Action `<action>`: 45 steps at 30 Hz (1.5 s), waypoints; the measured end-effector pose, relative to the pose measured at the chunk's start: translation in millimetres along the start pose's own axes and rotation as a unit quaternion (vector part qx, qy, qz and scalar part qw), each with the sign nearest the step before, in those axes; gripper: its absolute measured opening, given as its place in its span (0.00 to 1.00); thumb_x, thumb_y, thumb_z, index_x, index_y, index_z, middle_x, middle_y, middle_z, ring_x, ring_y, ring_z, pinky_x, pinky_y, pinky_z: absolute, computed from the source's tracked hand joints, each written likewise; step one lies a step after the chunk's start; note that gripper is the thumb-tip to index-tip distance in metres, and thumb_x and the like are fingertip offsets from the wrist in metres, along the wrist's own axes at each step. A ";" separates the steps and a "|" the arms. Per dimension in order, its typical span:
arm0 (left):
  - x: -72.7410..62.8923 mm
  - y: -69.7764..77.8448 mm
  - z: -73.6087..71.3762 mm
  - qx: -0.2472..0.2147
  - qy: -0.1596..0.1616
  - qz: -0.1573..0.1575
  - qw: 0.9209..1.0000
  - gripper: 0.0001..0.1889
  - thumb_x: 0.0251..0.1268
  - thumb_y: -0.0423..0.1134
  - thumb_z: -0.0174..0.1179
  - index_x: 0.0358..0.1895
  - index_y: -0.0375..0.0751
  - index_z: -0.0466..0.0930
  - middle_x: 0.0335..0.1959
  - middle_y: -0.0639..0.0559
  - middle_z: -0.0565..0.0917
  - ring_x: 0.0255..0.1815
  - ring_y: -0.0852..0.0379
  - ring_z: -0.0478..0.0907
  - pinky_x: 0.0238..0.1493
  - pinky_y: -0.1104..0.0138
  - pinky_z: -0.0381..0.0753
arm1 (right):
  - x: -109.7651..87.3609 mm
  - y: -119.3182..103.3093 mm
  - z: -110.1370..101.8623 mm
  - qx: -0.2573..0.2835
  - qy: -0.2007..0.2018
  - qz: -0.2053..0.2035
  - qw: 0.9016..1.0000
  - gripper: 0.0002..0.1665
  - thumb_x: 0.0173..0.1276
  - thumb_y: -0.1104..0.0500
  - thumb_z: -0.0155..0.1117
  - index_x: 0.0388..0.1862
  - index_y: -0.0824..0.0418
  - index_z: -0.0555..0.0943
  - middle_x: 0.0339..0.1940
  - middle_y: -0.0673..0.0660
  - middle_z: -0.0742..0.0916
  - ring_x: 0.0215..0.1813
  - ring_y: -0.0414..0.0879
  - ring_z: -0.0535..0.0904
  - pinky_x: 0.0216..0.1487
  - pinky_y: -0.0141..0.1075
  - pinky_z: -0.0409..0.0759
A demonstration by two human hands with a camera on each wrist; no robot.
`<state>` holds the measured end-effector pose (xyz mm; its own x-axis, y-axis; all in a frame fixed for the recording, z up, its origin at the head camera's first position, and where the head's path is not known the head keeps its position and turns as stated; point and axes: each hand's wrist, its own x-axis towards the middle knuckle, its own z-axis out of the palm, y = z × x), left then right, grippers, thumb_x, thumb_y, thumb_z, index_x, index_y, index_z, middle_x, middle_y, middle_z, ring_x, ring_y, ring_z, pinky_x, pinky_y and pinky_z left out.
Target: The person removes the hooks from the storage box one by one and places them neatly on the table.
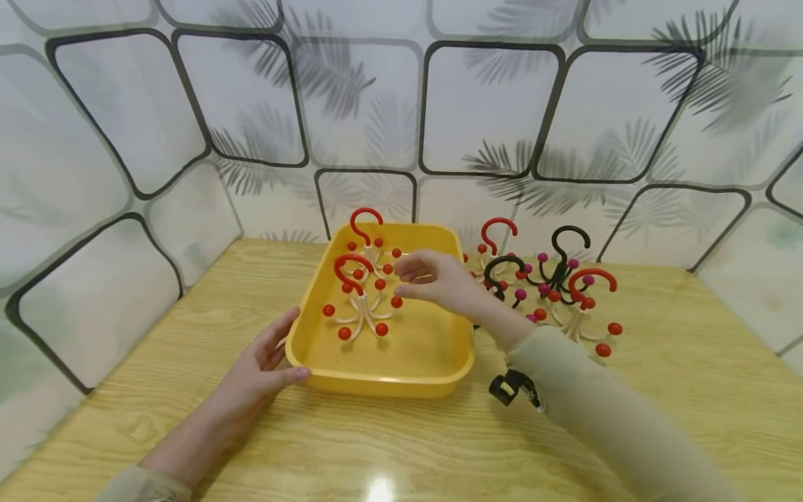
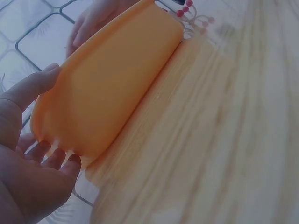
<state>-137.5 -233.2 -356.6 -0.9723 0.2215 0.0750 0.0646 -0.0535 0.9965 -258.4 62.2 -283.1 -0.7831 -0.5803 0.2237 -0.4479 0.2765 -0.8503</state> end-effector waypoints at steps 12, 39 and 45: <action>2.2 2.2 0.8 0.004 -0.005 0.002 1.000 0.47 0.58 0.27 0.63 0.76 0.41 0.44 0.76 0.46 0.47 0.72 0.47 0.52 0.58 0.74 0.68 | 16.1 7.3 24.3 -0.029 -0.078 0.007 0.997 0.32 0.59 0.62 0.71 0.62 0.68 0.74 0.60 0.61 0.79 0.60 0.55 0.75 0.58 0.39 0.75; 2.2 -0.8 -2.6 0.000 -0.009 -0.003 1.000 0.47 0.58 0.27 0.63 0.77 0.43 0.44 0.76 0.46 0.46 0.73 0.43 0.49 0.58 0.74 0.69 | 27.3 12.9 42.5 -0.095 -0.088 -0.015 0.991 0.10 0.61 0.61 0.70 0.38 0.61 0.80 0.35 0.51 0.86 0.39 0.41 0.81 0.42 0.32 0.79; 1.1 -0.7 -1.6 -0.010 -0.007 -0.007 1.000 0.47 0.58 0.27 0.64 0.77 0.43 0.44 0.77 0.48 0.46 0.74 0.44 0.48 0.59 0.74 0.68 | 25.7 13.1 42.7 -0.088 -0.096 -0.014 0.991 0.10 0.59 0.62 0.71 0.37 0.63 0.81 0.33 0.51 0.85 0.37 0.40 0.81 0.42 0.31 0.79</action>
<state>-139.0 -234.5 -357.3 -0.9700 0.2353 0.0613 0.0460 -0.0696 0.9965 -266.0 18.2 -308.8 -0.6807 -0.7197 0.1365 -0.5489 0.3778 -0.7456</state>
